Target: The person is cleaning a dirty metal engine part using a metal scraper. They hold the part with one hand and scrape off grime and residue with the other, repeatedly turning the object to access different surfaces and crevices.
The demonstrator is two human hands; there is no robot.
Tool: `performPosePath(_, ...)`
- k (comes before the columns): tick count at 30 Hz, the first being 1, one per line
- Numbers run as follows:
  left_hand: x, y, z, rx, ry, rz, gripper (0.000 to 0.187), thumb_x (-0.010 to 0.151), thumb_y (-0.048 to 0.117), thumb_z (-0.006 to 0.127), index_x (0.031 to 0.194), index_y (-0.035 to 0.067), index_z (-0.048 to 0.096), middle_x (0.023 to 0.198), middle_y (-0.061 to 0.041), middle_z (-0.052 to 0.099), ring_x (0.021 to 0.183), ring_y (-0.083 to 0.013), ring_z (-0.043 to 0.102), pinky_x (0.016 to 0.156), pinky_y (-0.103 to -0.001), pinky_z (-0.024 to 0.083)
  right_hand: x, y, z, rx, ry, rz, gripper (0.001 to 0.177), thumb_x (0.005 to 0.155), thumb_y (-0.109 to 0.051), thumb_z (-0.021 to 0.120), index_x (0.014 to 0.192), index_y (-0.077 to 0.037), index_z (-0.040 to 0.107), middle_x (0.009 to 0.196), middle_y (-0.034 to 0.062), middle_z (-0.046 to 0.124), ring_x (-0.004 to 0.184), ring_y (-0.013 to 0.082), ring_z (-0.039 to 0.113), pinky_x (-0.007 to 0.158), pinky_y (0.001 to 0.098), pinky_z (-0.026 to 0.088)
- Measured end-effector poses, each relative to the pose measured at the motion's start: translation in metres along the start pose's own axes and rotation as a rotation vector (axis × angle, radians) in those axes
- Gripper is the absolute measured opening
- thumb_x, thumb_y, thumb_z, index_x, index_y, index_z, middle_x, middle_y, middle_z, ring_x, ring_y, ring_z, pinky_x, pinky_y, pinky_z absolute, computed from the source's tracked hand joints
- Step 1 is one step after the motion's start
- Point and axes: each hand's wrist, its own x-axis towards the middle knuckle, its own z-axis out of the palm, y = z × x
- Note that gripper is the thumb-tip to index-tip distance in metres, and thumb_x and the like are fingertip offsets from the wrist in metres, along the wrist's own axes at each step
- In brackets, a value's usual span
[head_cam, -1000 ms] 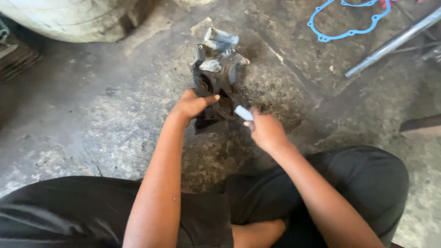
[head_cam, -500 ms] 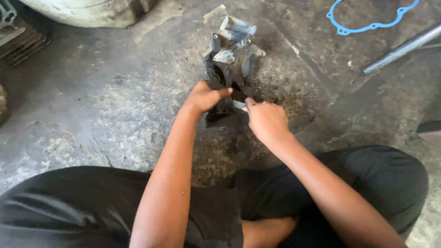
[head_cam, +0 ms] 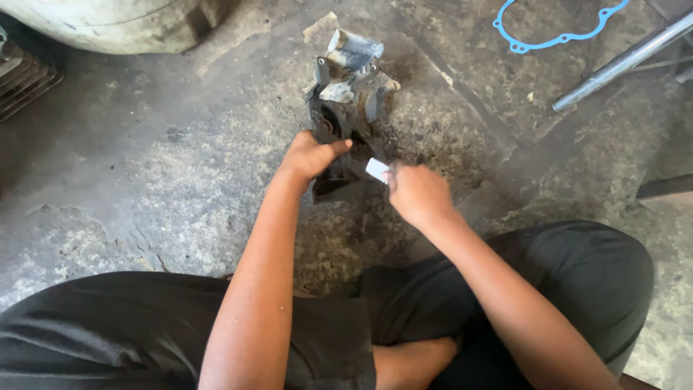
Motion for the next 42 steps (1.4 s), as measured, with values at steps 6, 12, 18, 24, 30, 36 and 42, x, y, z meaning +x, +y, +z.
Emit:
performPosePath(6, -0.001, -0.004, 0.0, 0.029, 0.001, 0.045, 0.032, 0.079, 0.026, 0.082, 0.095, -0.001, 0.075, 0.086, -0.008, 0.076, 0.075, -0.018, 0.066, 0.072, -0.036, 0.053, 0.003, 0.001, 0.031, 0.14, -0.066, 0.047, 0.031, 0.102, -0.032, 0.051, 0.103, -0.005, 0.067, 0.083, 0.0236, 0.071, 0.08, 0.0452, 0.068, 0.074, 0.0572, 0.052)
performPosePath(12, -0.006, -0.004, 0.004, 0.04, 0.041, 0.059, 0.031, 0.08, 0.025, 0.081, 0.091, -0.003, 0.076, 0.083, -0.009, 0.077, 0.075, -0.0177, 0.067, 0.072, -0.036, 0.054, 0.01, -0.003, 0.046, 0.192, -0.007, 0.077, 0.03, 0.101, -0.03, 0.052, 0.103, -0.004, 0.068, 0.086, 0.0246, 0.071, 0.082, 0.0469, 0.067, 0.074, 0.0585, 0.051)
performPosePath(18, -0.01, -0.003, 0.009, -0.067, 0.048, 0.087, 0.031, 0.08, 0.023, 0.079, 0.095, -0.004, 0.076, 0.086, -0.008, 0.077, 0.076, -0.0163, 0.068, 0.072, -0.036, 0.055, 0.007, -0.005, 0.056, 0.267, -0.013, 0.145, 0.032, 0.102, -0.03, 0.052, 0.097, -0.002, 0.068, 0.085, 0.026, 0.07, 0.084, 0.0481, 0.066, 0.076, 0.0585, 0.05)
performPosePath(24, -0.025, -0.004, 0.022, -0.028, 0.201, 0.087, 0.032, 0.084, 0.025, 0.079, 0.094, -0.005, 0.072, 0.085, -0.012, 0.075, 0.075, -0.018, 0.065, 0.071, -0.038, 0.054, -0.003, -0.007, 0.073, 0.369, 0.109, 0.136, 0.033, 0.103, -0.029, 0.052, 0.097, 0.0, 0.067, 0.082, 0.0274, 0.069, 0.081, 0.0499, 0.066, 0.073, 0.0591, 0.05)
performPosePath(30, -0.025, -0.005, 0.039, 0.021, 0.373, 0.135, 0.031, 0.085, 0.025, 0.079, 0.096, -0.004, 0.075, 0.082, -0.011, 0.076, 0.074, -0.0177, 0.071, 0.075, -0.035, 0.054, 0.008, -0.004, 0.053, 0.294, 0.156, 0.131, 0.028, 0.1, -0.028, 0.053, 0.105, -0.002, 0.064, 0.078, 0.0251, 0.07, 0.076, 0.0479, 0.067, 0.07, 0.0591, 0.052)
performPosePath(36, -0.024, -0.029, 0.064, -0.445, 0.402, 0.167, 0.029, 0.086, 0.018, 0.078, 0.108, 0.0, 0.071, 0.103, -0.007, 0.075, 0.091, -0.0173, 0.067, 0.085, -0.033, 0.053, 0.009, 0.007, 0.028, 0.167, 0.101, 0.151, 0.03, 0.1, -0.032, 0.053, 0.105, -0.004, 0.065, 0.078, 0.0243, 0.07, 0.074, 0.0466, 0.069, 0.07, 0.0583, 0.054)
performPosePath(42, -0.028, -0.051, 0.097, -0.595, 0.518, 0.131, 0.037, 0.088, 0.019, 0.078, 0.115, -0.001, 0.064, 0.108, -0.006, 0.072, 0.096, -0.0159, 0.065, 0.09, -0.033, 0.051, 0.015, 0.021, 0.038, 0.084, 0.044, 0.137, 0.033, 0.101, -0.034, 0.052, 0.101, -0.005, 0.068, 0.081, 0.0241, 0.071, 0.077, 0.0457, 0.07, 0.071, 0.0579, 0.054)
